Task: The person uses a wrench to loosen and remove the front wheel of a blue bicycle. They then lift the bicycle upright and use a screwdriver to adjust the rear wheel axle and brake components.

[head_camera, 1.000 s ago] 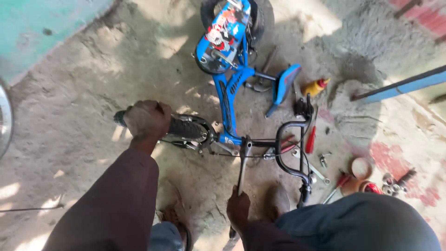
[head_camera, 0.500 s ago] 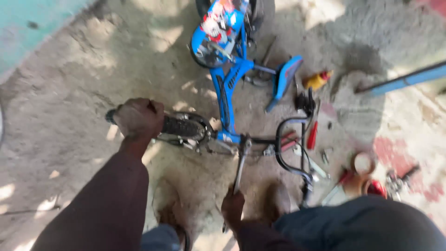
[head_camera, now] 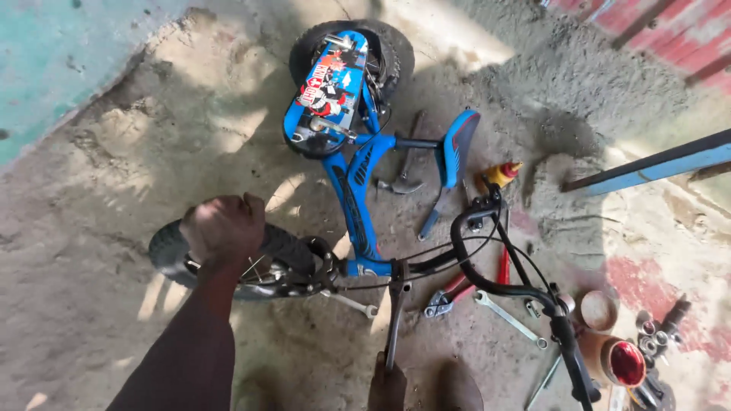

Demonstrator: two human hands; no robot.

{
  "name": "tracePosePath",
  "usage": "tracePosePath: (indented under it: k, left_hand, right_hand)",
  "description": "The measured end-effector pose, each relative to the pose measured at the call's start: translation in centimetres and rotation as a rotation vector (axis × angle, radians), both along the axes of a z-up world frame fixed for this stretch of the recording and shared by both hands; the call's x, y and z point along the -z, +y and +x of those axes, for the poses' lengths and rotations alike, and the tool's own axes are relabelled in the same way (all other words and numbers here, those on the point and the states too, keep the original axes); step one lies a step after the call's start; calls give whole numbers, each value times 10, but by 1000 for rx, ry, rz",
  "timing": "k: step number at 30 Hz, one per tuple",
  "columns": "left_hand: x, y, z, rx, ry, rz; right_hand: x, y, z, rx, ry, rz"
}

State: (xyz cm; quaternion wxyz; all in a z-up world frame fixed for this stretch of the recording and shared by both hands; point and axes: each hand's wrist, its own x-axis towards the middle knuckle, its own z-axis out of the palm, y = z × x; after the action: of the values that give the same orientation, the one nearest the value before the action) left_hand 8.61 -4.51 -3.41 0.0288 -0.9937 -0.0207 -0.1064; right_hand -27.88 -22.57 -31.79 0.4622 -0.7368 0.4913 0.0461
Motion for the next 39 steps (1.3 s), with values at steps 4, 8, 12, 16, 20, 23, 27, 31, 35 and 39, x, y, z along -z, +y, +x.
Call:
tracePosePath:
  k: [4,8,12,16,20,23,27,31,35,39]
  left_hand:
    - [-25,-13,-11,-62,226,40]
    - [-33,-14,-21,-63,268,58]
    - [-15,-7,-37,7,107,62]
    - [0,-3,-49,55,-76,45]
    - [7,-2,-54,84,-158,35]
    - [8,0,-54,103,-205,19]
    - [8,1,-57,121,-216,15]
    - [7,1,-57,193,-362,-21]
    - [6,-2,-51,131,-279,41]
    - [-1,1,-49,71,-181,108]
  right_hand:
    - [-30,1,-19,16,31,65]
    - [-63,-1,-18,17,90,96]
    - [-123,-11,-8,-119,204,86]
    - [-167,-26,11,-219,231,51]
    - [-248,-36,38,-90,304,363]
    - [-260,-48,43,-99,291,420]
    - [-353,-73,74,-518,661,152]
    - [-338,-89,77,-198,380,563]
    - [-369,-63,79,-678,663,-6]
    - [-278,-49,47,-210,280,385]
